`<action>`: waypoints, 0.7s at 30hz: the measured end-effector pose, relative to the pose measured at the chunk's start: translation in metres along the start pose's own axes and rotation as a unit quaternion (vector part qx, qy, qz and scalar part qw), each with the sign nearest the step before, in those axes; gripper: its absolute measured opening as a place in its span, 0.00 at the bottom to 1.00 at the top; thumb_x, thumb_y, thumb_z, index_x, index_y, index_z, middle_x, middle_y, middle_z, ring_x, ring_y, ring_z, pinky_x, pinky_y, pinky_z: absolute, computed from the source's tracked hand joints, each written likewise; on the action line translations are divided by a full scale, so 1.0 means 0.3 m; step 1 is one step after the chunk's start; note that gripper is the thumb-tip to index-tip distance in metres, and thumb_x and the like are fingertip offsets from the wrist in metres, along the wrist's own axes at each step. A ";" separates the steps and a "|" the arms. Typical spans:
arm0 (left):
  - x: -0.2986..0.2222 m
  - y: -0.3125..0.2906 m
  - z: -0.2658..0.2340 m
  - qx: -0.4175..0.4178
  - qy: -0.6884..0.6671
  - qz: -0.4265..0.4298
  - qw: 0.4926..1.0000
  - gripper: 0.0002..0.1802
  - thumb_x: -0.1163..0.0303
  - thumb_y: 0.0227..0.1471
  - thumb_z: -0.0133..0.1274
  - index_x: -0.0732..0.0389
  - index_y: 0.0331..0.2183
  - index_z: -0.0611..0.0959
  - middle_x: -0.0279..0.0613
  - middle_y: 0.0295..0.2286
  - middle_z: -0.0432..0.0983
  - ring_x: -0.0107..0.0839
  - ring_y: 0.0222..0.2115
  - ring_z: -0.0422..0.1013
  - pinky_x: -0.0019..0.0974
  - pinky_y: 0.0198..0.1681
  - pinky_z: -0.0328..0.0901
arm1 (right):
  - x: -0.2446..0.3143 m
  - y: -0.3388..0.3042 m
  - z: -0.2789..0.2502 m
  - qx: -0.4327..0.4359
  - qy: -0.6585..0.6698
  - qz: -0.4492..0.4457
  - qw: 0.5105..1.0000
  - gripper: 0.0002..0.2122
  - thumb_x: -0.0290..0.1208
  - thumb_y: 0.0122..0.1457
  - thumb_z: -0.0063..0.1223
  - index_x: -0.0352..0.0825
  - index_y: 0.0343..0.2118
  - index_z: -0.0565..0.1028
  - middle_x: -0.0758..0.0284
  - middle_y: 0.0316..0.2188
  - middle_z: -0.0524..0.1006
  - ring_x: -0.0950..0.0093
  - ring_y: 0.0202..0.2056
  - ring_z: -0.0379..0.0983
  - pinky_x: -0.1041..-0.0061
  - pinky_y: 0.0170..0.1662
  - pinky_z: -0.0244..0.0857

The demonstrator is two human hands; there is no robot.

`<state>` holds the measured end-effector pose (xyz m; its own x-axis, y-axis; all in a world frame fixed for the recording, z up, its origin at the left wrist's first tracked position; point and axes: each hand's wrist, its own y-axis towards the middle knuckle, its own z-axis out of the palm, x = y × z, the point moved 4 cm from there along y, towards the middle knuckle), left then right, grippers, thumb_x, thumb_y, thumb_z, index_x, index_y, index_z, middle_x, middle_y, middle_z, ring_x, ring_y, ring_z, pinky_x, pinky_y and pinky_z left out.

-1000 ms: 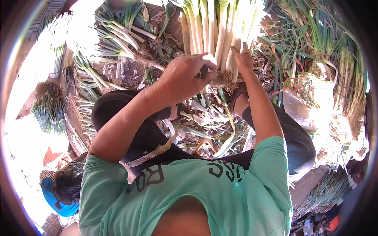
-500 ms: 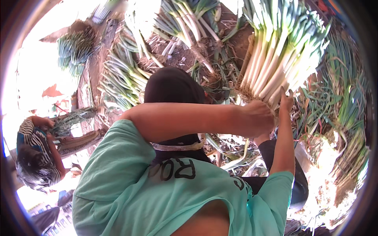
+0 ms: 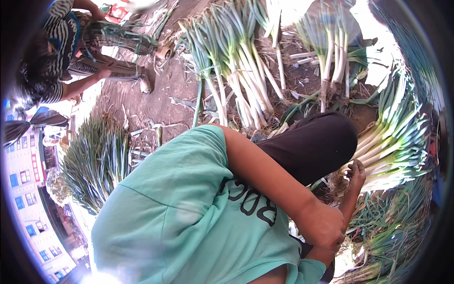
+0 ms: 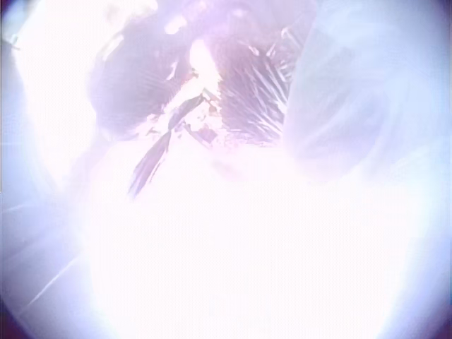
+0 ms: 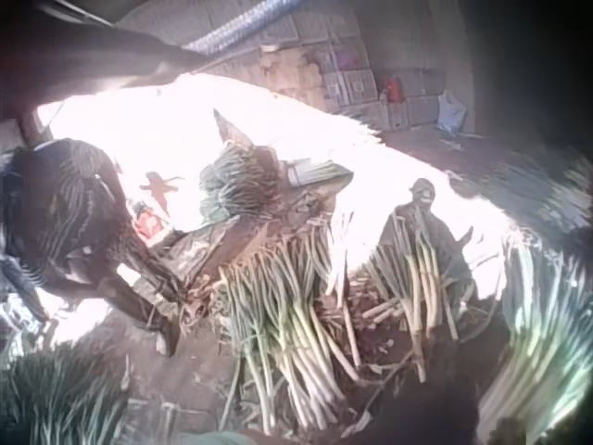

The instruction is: The person bundles leeks by hand on the ground, gathering them into groups and securing them with a thin cord.

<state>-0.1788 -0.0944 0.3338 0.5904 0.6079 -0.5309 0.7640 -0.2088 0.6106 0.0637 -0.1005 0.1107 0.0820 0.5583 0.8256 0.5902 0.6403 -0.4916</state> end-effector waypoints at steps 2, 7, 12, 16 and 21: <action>-0.010 -0.102 -0.121 -0.143 0.014 -0.054 0.988 0.09 0.68 0.48 0.51 0.65 0.28 0.77 0.41 0.23 0.71 0.39 0.23 0.70 0.38 0.23 0.64 | -0.030 0.001 0.155 0.074 0.081 -0.016 0.994 0.12 0.32 0.58 0.49 0.34 0.43 0.72 0.66 0.33 0.75 0.76 0.27 0.71 0.79 0.28 0.68; 0.042 -0.583 -0.373 -0.422 -0.004 -0.360 0.832 0.06 0.72 0.50 0.53 0.63 0.33 0.77 0.44 0.27 0.74 0.39 0.25 0.74 0.33 0.28 0.67 | 0.274 -0.202 0.257 0.062 0.084 -0.102 0.989 0.15 0.31 0.59 0.46 0.28 0.46 0.71 0.63 0.37 0.75 0.75 0.33 0.73 0.78 0.36 0.69; 0.111 -1.300 0.049 -0.312 -0.012 -0.725 0.613 0.08 0.71 0.47 0.53 0.65 0.30 0.79 0.49 0.26 0.77 0.39 0.28 0.75 0.37 0.33 0.69 | 0.544 -0.349 0.367 0.016 0.101 -0.094 0.990 0.22 0.44 0.64 0.37 0.29 0.49 0.68 0.62 0.41 0.73 0.73 0.44 0.69 0.72 0.50 0.61; 0.105 -1.489 0.282 -0.222 -0.118 -0.792 0.557 0.09 0.70 0.42 0.54 0.65 0.28 0.80 0.49 0.25 0.78 0.40 0.27 0.75 0.40 0.34 0.69 | 0.667 -0.508 0.446 -0.026 -0.147 -0.335 0.930 0.19 0.41 0.63 0.40 0.30 0.47 0.71 0.62 0.42 0.71 0.68 0.46 0.67 0.67 0.51 0.58; 0.197 -1.628 0.366 -0.270 -0.088 -0.780 0.558 0.08 0.71 0.43 0.54 0.66 0.28 0.81 0.45 0.21 0.76 0.33 0.20 0.74 0.35 0.23 0.70 | 0.678 -0.579 0.583 -0.115 -0.363 -0.523 0.763 0.16 0.34 0.61 0.42 0.29 0.45 0.74 0.59 0.43 0.72 0.63 0.47 0.66 0.63 0.52 0.57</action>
<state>-0.4885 -0.0406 -0.0601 -0.6305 -0.3658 -0.6846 0.2230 0.7594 -0.6112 -0.1625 -0.0058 0.3156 -0.9469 0.0046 0.3215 0.1610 0.8723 0.4617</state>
